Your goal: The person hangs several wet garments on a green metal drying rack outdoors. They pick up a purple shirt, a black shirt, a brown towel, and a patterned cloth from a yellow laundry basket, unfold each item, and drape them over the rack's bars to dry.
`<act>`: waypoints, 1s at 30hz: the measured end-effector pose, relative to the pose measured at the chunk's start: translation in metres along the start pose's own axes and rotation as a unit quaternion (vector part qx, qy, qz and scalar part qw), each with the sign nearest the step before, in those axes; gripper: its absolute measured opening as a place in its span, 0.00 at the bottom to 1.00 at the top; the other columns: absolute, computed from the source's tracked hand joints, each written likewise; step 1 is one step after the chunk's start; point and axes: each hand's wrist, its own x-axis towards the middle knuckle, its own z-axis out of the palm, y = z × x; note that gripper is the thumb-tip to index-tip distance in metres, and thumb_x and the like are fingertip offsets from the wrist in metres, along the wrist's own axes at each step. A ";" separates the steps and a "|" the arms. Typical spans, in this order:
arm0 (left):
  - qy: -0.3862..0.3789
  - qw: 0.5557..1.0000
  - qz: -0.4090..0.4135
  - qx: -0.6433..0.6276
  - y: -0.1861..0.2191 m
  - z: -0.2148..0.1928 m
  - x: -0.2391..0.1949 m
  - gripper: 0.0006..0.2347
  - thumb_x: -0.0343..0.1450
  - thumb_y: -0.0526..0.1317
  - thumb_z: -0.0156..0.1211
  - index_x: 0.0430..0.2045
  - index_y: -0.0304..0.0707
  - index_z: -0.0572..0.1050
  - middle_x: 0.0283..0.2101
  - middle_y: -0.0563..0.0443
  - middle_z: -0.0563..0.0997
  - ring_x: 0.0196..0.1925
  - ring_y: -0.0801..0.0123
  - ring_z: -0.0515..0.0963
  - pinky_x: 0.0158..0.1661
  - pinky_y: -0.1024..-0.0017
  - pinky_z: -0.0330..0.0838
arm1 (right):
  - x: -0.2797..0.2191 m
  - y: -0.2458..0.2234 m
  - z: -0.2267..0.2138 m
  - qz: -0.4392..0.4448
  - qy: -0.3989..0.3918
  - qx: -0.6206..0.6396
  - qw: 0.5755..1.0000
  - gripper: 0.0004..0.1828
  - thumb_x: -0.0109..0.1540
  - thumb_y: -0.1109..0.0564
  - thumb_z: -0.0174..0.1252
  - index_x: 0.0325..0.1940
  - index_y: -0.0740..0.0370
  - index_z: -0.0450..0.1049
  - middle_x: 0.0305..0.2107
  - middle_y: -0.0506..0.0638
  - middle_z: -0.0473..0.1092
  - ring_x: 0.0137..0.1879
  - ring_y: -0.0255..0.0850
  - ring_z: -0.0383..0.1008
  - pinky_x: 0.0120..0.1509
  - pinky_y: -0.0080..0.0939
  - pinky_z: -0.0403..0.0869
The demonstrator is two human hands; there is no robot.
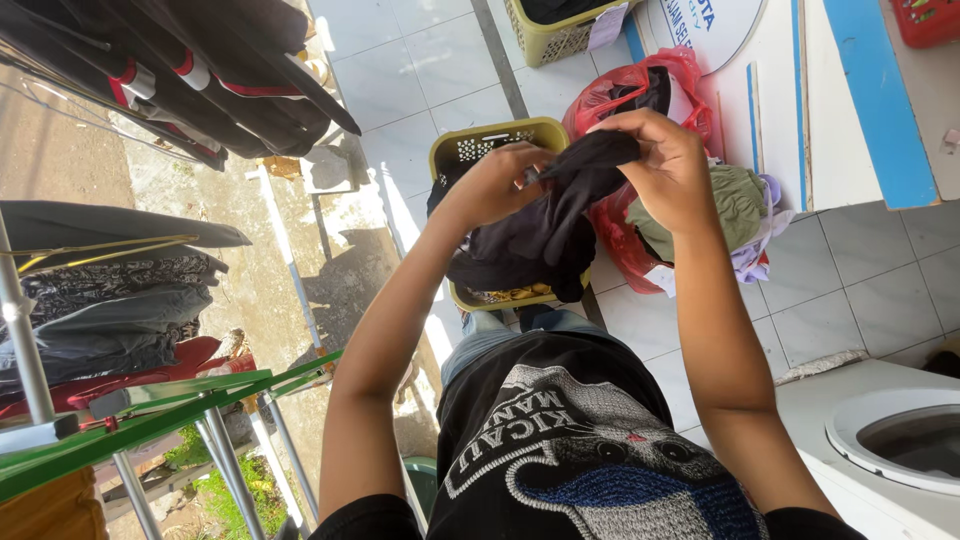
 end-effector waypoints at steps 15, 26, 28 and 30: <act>0.135 0.985 0.110 -0.010 0.074 -0.015 0.010 0.10 0.70 0.41 0.70 0.40 0.38 0.81 0.49 0.46 0.79 0.53 0.57 0.79 0.54 0.62 0.72 | 0.007 -0.014 0.041 -0.008 -0.018 -0.199 0.980 0.23 0.56 0.68 0.65 0.56 0.72 0.73 0.47 0.54 0.76 0.54 0.40 0.76 0.60 0.38 0.72; 0.055 0.995 -0.080 0.027 -0.082 0.084 -0.039 0.14 0.64 0.32 0.67 0.44 0.41 0.82 0.41 0.47 0.83 0.41 0.52 0.83 0.44 0.60 0.76 | -0.032 -0.075 -0.019 -0.084 0.152 -0.190 0.966 0.08 0.70 0.71 0.49 0.52 0.71 0.71 0.42 0.48 0.72 0.48 0.31 0.71 0.58 0.28 0.70; 0.108 0.980 -0.129 0.102 -0.125 0.078 -0.057 0.15 0.62 0.29 0.65 0.42 0.43 0.83 0.41 0.49 0.82 0.39 0.53 0.83 0.44 0.60 0.76 | -0.046 -0.071 -0.044 -0.100 0.239 -0.242 0.935 0.07 0.71 0.72 0.49 0.51 0.69 0.70 0.42 0.48 0.71 0.46 0.33 0.71 0.57 0.29 0.71; 0.147 0.961 -0.160 0.169 -0.163 0.055 -0.073 0.15 0.62 0.28 0.64 0.41 0.43 0.83 0.43 0.48 0.81 0.37 0.54 0.83 0.43 0.58 0.74 | -0.062 -0.057 -0.076 -0.120 0.306 -0.197 0.924 0.09 0.72 0.72 0.49 0.56 0.68 0.69 0.46 0.51 0.71 0.51 0.39 0.72 0.62 0.35 0.72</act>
